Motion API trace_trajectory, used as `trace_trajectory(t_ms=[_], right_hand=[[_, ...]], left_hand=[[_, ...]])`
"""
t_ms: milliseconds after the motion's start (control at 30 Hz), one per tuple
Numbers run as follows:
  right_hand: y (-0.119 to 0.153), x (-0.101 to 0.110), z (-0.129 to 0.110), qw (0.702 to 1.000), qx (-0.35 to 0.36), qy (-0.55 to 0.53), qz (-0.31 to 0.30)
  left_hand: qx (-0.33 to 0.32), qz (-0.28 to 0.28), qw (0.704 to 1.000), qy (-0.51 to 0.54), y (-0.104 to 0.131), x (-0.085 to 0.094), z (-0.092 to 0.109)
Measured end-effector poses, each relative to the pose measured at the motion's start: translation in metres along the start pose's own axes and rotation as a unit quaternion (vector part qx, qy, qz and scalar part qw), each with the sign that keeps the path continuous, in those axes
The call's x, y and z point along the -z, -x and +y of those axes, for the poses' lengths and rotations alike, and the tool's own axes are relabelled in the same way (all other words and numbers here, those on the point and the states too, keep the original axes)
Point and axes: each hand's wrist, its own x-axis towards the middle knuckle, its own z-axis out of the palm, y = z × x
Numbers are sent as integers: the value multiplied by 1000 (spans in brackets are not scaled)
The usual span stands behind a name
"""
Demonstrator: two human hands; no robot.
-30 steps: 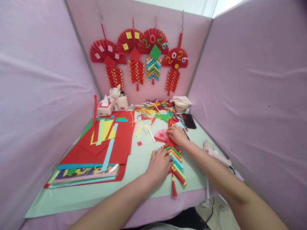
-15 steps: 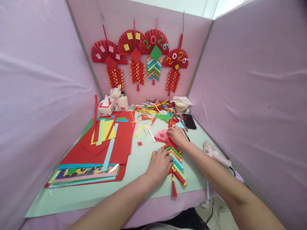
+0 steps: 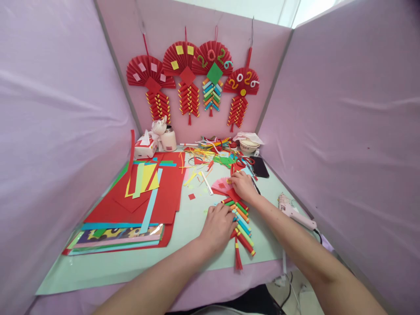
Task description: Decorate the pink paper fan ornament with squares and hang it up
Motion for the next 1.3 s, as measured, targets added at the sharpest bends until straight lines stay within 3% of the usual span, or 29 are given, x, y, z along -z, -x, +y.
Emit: trace_trajectory(t_ms=[300, 400, 500, 633, 700, 833, 967, 1167, 1233, 1300], right_hand=[[2, 4, -4, 1000, 5, -11, -6], [2, 15, -9, 999, -16, -24, 15], [6, 27, -24, 997, -21, -71, 26], [18, 33, -63, 980, 95, -150, -91], [24, 31, -84, 973, 127, -147, -127], [27, 28, -107, 974, 120, -118, -150], [25, 29, -110, 974, 95, -120, -169], [25, 24, -108, 965, 42, -215, -147], [25, 22, -104, 962, 31, -230, -143], [27, 23, -95, 956, 12, -262, -133]], left_hand=[[-58, -4, 998, -13, 20, 6, 4], [-140, -8, 990, 0, 27, 9, 4], [-262, -10, 965, 26, 29, 14, 7], [-347, 10, 936, 49, 30, 18, 12], [-353, 19, 934, 49, 31, 17, 12], [-341, 25, 939, 36, 32, 10, 7], [-329, 26, 943, 27, 31, 7, 3], [-312, 49, 948, 51, 31, 10, 3], [-271, 92, 954, 86, 31, 13, 2], [-178, 156, 962, 138, 29, 18, -2]])
